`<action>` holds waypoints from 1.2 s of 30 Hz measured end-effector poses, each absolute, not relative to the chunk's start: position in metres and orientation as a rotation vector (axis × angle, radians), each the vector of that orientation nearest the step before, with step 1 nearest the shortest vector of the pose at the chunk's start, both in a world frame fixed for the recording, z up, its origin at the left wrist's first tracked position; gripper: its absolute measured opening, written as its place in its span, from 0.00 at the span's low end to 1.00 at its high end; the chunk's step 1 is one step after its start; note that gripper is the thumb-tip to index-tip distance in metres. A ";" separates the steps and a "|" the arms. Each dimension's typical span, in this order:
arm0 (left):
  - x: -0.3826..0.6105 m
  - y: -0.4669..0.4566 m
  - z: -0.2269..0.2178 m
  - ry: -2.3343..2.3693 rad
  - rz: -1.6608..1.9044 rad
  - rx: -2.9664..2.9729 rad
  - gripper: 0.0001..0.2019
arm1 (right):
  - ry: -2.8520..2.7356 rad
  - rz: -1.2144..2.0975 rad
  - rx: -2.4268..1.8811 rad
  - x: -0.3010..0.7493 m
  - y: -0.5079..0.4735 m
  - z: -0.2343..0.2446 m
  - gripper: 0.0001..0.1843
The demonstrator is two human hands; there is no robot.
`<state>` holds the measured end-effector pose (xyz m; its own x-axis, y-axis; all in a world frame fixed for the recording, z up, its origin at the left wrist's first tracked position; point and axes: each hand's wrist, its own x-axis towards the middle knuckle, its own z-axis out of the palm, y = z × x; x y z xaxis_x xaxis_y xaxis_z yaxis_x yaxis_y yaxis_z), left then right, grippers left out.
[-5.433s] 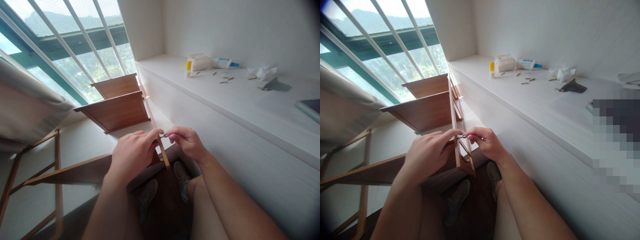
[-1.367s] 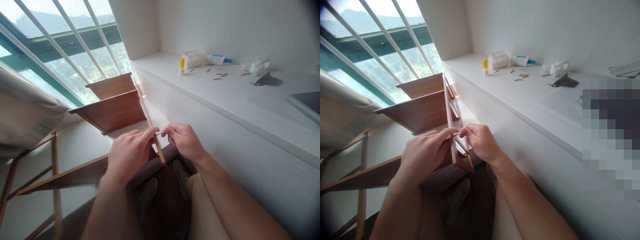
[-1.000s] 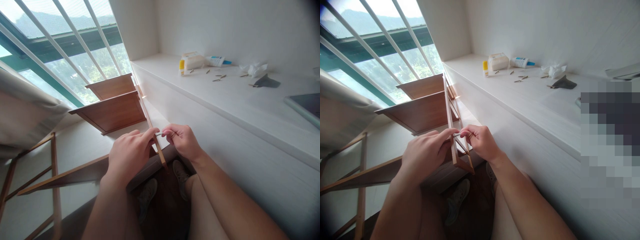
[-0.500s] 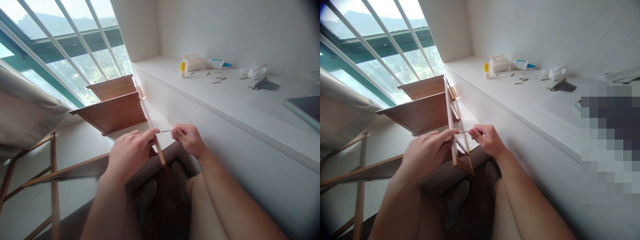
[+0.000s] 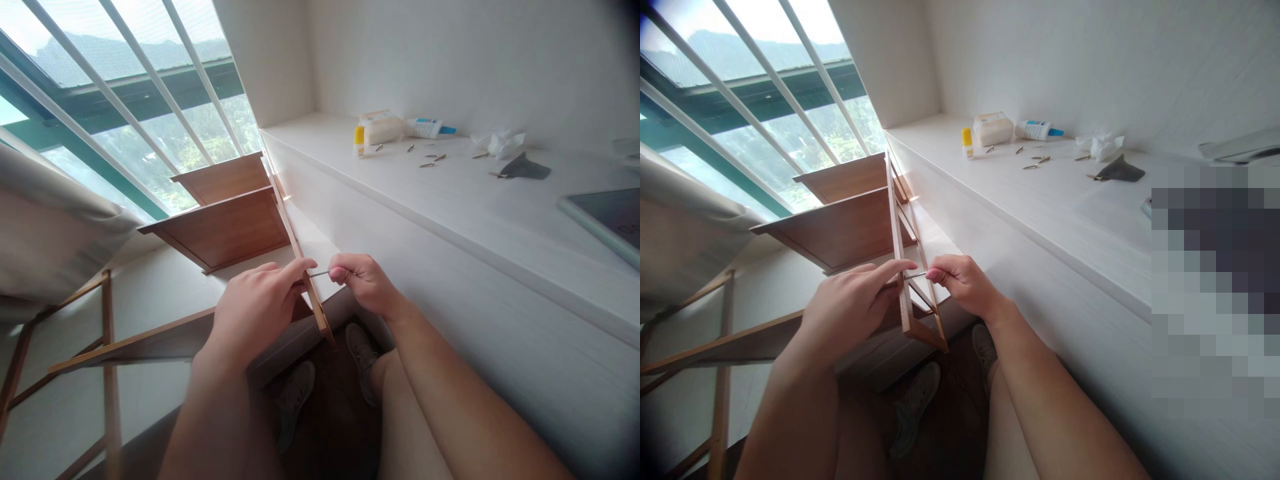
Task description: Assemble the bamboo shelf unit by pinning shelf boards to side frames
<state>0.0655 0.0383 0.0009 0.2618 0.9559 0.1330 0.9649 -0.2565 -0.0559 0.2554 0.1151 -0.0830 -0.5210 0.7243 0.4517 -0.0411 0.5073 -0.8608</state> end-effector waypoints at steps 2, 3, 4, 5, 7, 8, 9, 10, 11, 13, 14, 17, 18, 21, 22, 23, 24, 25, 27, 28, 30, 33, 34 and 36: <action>0.065 0.039 0.001 -1.843 -0.124 -2.409 0.16 | -1.860 1.075 -0.544 0.254 0.116 -0.084 0.20; 0.064 0.039 0.001 -1.847 -0.132 -2.419 0.16 | -1.851 1.063 -0.531 0.253 0.117 -0.084 0.19; 0.064 0.039 0.002 -1.849 -0.137 -2.430 0.15 | -1.843 1.053 -0.514 0.252 0.117 -0.084 0.18; 0.064 0.040 0.002 -1.850 -0.139 -2.440 0.15 | -1.836 1.046 -0.497 0.252 0.117 -0.083 0.17; 0.063 0.040 0.003 -1.853 -0.135 -2.456 0.16 | -1.834 1.039 -0.462 0.251 0.117 -0.083 0.16; 0.063 0.040 0.003 -1.854 -0.127 -2.462 0.16 | -1.840 1.037 -0.449 0.252 0.117 -0.082 0.16; 0.064 0.040 0.003 -1.854 -0.116 -2.465 0.16 | -1.849 1.034 -0.437 0.252 0.117 -0.082 0.16; 0.064 0.039 0.003 -1.856 -0.107 -2.462 0.16 | -1.860 1.030 -0.427 0.252 0.118 -0.082 0.15; 0.064 0.039 0.003 -1.857 -0.097 -2.455 0.16 | -1.871 1.025 -0.421 0.253 0.118 -0.082 0.15; 0.065 0.038 0.002 -1.857 -0.081 -2.436 0.17 | -1.885 1.008 -0.418 0.253 0.119 -0.082 0.15; 0.065 0.038 0.002 -1.857 -0.076 -2.427 0.17 | -1.885 0.996 -0.421 0.253 0.120 -0.083 0.14; 0.066 0.037 0.001 -1.850 -0.073 -2.414 0.17 | -1.862 0.980 -0.424 0.250 0.120 -0.083 0.14; 0.067 0.037 0.001 -1.847 -0.074 -2.414 0.18 | -1.854 0.983 -0.419 0.250 0.120 -0.083 0.14; 0.068 0.037 0.001 -1.840 -0.078 -2.415 0.18 | -1.854 0.992 -0.409 0.250 0.121 -0.083 0.14; 0.068 0.037 0.001 -1.840 -0.081 -2.417 0.18 | -1.858 0.991 -0.413 0.250 0.121 -0.083 0.15; 0.069 0.037 0.001 -1.841 -0.085 -2.423 0.18 | -1.861 0.991 -0.419 0.251 0.121 -0.082 0.15; 0.069 0.038 0.001 -1.842 -0.091 -2.431 0.18 | -1.863 0.992 -0.427 0.252 0.121 -0.083 0.15; 0.069 0.038 0.002 -1.845 -0.096 -2.446 0.18 | -1.864 0.995 -0.431 0.253 0.121 -0.083 0.16; 0.070 0.039 0.002 -1.852 -0.109 -2.477 0.18 | -1.863 1.001 -0.436 0.254 0.122 -0.083 0.16; 0.070 0.040 0.002 -1.856 -0.116 -2.488 0.18 | -1.862 1.005 -0.438 0.255 0.122 -0.083 0.17; 0.070 0.040 0.002 -1.860 -0.130 -2.496 0.18 | -1.857 1.007 -0.440 0.255 0.122 -0.084 0.17; 0.070 0.040 0.002 -1.863 -0.144 -2.501 0.17 | -1.859 1.013 -0.443 0.255 0.122 -0.083 0.17; 0.070 0.040 0.002 -1.865 -0.145 -2.504 0.17 | -1.862 1.014 -0.443 0.255 0.122 -0.083 0.17; 0.069 0.039 0.002 -1.869 -0.146 -2.505 0.17 | -1.867 1.016 -0.443 0.255 0.122 -0.083 0.17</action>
<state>0.0693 0.0393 0.0023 0.2818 0.9559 0.0824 0.9571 -0.2861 0.0456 0.2548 0.1219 -0.0833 -0.4994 0.6608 0.5603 -0.1114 0.5923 -0.7979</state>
